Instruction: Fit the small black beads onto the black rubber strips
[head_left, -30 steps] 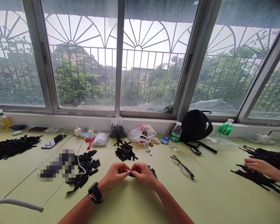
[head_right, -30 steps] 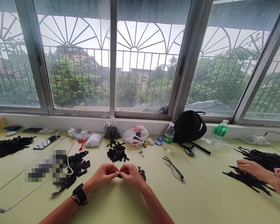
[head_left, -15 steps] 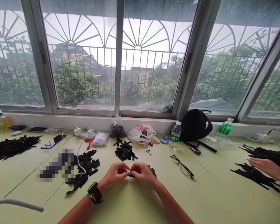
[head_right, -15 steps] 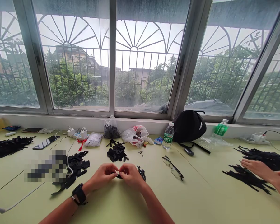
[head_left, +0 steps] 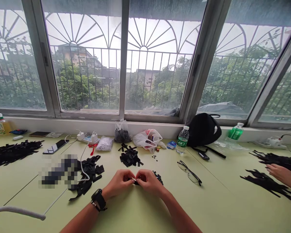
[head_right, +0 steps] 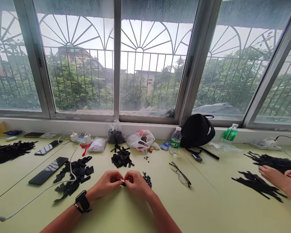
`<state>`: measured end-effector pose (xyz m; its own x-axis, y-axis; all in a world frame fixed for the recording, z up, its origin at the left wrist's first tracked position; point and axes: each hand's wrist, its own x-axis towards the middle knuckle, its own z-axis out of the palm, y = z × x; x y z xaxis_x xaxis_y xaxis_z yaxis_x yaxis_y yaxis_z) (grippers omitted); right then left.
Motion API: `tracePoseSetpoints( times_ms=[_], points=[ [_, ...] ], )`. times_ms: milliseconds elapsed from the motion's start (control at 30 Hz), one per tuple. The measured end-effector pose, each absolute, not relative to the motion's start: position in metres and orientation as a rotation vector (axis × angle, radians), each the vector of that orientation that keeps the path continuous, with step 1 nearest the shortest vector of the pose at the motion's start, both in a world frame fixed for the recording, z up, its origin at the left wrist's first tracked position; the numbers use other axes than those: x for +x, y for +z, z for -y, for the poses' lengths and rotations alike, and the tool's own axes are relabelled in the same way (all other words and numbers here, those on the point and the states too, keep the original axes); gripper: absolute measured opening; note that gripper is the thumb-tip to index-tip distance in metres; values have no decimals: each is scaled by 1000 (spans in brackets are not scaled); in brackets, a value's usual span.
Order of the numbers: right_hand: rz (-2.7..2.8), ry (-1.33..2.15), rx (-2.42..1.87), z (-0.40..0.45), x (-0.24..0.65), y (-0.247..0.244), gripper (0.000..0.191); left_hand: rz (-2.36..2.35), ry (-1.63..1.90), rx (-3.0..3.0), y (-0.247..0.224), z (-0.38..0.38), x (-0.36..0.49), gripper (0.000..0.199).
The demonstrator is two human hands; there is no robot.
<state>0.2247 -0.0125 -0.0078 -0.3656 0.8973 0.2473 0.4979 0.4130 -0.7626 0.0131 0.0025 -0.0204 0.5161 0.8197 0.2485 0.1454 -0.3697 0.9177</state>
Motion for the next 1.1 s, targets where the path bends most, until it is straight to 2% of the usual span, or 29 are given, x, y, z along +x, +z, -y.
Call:
tracePoseSetpoints(
  times_ms=[1100],
  points=[
    [1936, 736, -1168, 9, 225, -9, 16, -862, 926, 1833, -24, -4, 14, 20]
  ],
)
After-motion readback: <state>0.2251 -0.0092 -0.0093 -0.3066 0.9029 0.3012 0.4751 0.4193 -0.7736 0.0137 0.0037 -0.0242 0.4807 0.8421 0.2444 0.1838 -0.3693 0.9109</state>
